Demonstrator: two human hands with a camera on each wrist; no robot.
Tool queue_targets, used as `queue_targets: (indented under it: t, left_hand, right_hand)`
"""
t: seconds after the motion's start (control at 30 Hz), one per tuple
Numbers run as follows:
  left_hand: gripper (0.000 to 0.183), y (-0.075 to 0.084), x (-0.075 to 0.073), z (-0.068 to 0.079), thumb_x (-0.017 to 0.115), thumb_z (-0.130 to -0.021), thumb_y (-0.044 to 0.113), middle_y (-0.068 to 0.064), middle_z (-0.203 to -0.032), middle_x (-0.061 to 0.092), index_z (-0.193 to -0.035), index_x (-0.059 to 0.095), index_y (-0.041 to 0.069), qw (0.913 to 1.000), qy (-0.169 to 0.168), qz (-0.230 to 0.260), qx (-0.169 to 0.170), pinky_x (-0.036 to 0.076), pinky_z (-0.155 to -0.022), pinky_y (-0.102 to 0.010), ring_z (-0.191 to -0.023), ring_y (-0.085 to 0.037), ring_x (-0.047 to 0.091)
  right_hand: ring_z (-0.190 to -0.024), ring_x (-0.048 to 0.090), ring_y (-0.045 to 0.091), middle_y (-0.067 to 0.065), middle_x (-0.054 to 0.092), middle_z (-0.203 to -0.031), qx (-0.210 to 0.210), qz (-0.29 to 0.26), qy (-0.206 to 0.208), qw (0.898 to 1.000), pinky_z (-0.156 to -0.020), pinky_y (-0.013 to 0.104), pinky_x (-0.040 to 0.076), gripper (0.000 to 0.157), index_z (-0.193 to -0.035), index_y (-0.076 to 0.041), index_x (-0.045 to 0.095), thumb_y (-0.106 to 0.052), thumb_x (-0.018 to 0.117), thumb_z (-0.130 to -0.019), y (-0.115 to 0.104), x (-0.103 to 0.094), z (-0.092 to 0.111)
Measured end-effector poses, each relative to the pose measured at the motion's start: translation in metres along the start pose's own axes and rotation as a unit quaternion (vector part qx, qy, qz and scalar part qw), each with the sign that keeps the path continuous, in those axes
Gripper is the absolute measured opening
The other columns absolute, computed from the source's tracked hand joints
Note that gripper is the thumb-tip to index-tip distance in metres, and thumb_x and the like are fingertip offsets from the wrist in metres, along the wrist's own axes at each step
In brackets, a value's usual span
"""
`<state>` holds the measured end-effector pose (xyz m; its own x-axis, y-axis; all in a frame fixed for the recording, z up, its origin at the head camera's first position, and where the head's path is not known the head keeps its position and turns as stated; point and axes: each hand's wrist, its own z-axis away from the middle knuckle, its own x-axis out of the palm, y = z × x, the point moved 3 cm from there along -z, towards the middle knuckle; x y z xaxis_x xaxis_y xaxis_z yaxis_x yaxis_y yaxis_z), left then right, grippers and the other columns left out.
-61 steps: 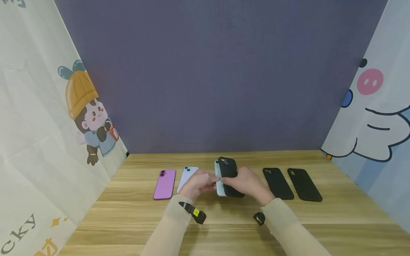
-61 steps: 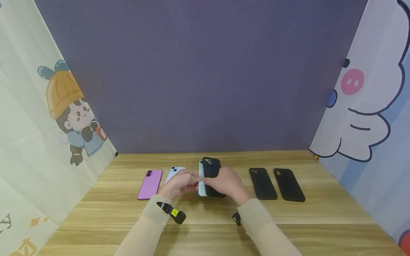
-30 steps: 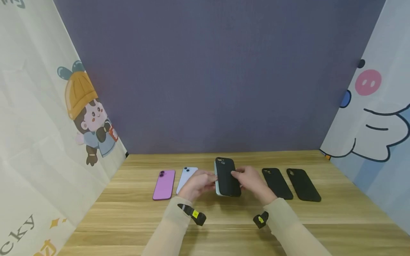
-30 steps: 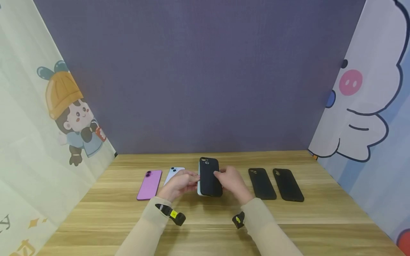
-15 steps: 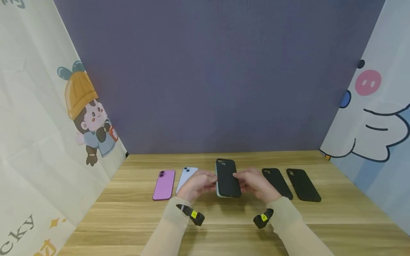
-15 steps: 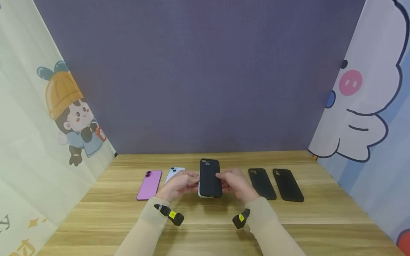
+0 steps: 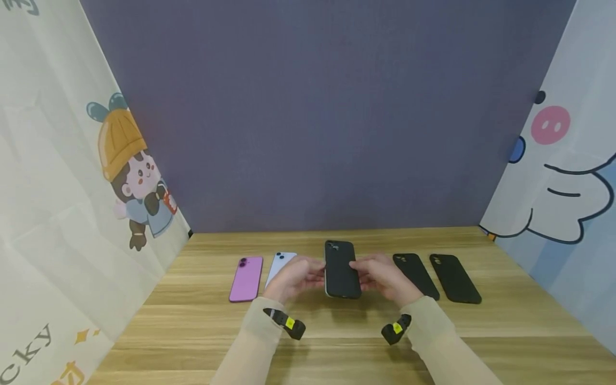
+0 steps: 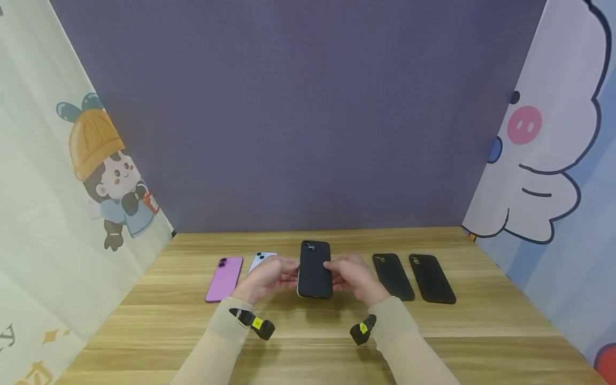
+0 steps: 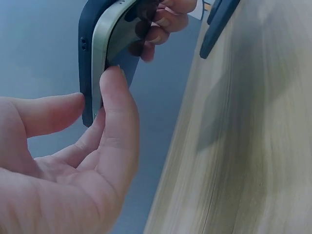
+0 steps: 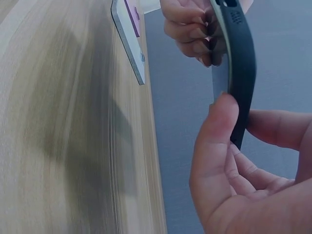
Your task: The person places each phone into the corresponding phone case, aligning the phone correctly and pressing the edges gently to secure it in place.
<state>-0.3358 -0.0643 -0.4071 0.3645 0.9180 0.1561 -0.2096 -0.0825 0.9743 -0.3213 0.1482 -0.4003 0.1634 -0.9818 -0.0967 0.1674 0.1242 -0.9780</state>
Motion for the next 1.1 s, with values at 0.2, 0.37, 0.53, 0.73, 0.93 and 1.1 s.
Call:
queue_targets:
  t: [0.2, 0.37, 0.53, 0.73, 0.93, 1.1]
  left_hand:
    - [0.027, -0.0001, 0.0015, -0.0008, 0.067, -0.096, 0.012, -0.016, -0.094, 0.071, -0.112, 0.068, -0.010, 0.9998, 0.019, -0.007, -0.007, 0.060, -0.079, -0.035, -0.080, -0.022, 0.070]
    - [0.027, -0.0021, 0.0023, -0.0026, 0.073, -0.093, 0.015, -0.013, -0.091, 0.073, -0.108, 0.071, -0.008, 0.9993, 0.024, -0.029, -0.001, 0.060, -0.075, -0.032, -0.077, -0.018, 0.069]
    - [0.026, -0.0019, 0.0034, -0.0025, 0.074, -0.092, 0.015, -0.012, -0.086, 0.073, -0.106, 0.072, -0.007, 0.9988, 0.033, -0.036, 0.004, 0.060, -0.071, -0.030, -0.074, -0.017, 0.068]
    - [0.028, -0.0018, 0.0026, -0.0014, 0.073, -0.091, 0.018, -0.012, -0.088, 0.070, -0.105, 0.071, -0.007, 0.9977, 0.049, -0.046, 0.001, 0.060, -0.070, -0.029, -0.074, -0.017, 0.066]
    - [0.029, -0.0026, 0.0024, -0.0002, 0.070, -0.093, 0.019, -0.012, -0.089, 0.069, -0.106, 0.070, -0.007, 0.9975, 0.050, -0.051, 0.004, 0.059, -0.070, -0.027, -0.075, -0.017, 0.065]
    - [0.025, -0.0020, 0.0037, 0.0004, 0.069, -0.094, 0.017, -0.010, -0.086, 0.068, -0.103, 0.071, -0.006, 0.9977, 0.037, -0.055, 0.012, 0.058, -0.067, -0.026, -0.072, -0.016, 0.064]
  right_hand:
    - [-0.063, 0.059, 0.017, 0.009, 0.063, -0.080, 0.001, 0.006, -0.004, 1.000, -0.058, 0.029, 0.054, 0.040, -0.123, 0.011, 0.061, -0.018, 0.067, -0.097, 0.0003, -0.0001, -0.0003]
    - [-0.065, 0.060, 0.018, 0.010, 0.062, -0.082, 0.002, 0.008, -0.003, 1.000, -0.060, 0.030, 0.055, 0.042, -0.126, 0.011, 0.060, -0.019, 0.068, -0.096, 0.0011, 0.0003, -0.0001]
    - [-0.063, 0.060, 0.018, 0.009, 0.061, -0.079, 0.003, 0.007, -0.004, 1.000, -0.059, 0.030, 0.056, 0.036, -0.119, 0.008, 0.063, -0.019, 0.069, -0.096, 0.0013, 0.0011, 0.0002]
    - [-0.062, 0.060, 0.017, 0.008, 0.062, -0.078, 0.001, 0.008, -0.013, 1.000, -0.060, 0.032, 0.057, 0.033, -0.115, 0.006, 0.066, -0.020, 0.070, -0.096, 0.0002, 0.0016, 0.0014]
    - [-0.063, 0.060, 0.017, 0.008, 0.064, -0.079, 0.001, -0.001, -0.020, 1.000, -0.060, 0.031, 0.057, 0.028, -0.109, 0.003, 0.068, -0.022, 0.067, -0.098, -0.0031, 0.0013, 0.0034]
    - [-0.065, 0.062, 0.019, 0.010, 0.065, -0.081, 0.007, -0.012, -0.013, 1.000, -0.062, 0.033, 0.058, 0.030, -0.109, 0.005, 0.067, -0.023, 0.065, -0.099, -0.0054, -0.0016, 0.0017]
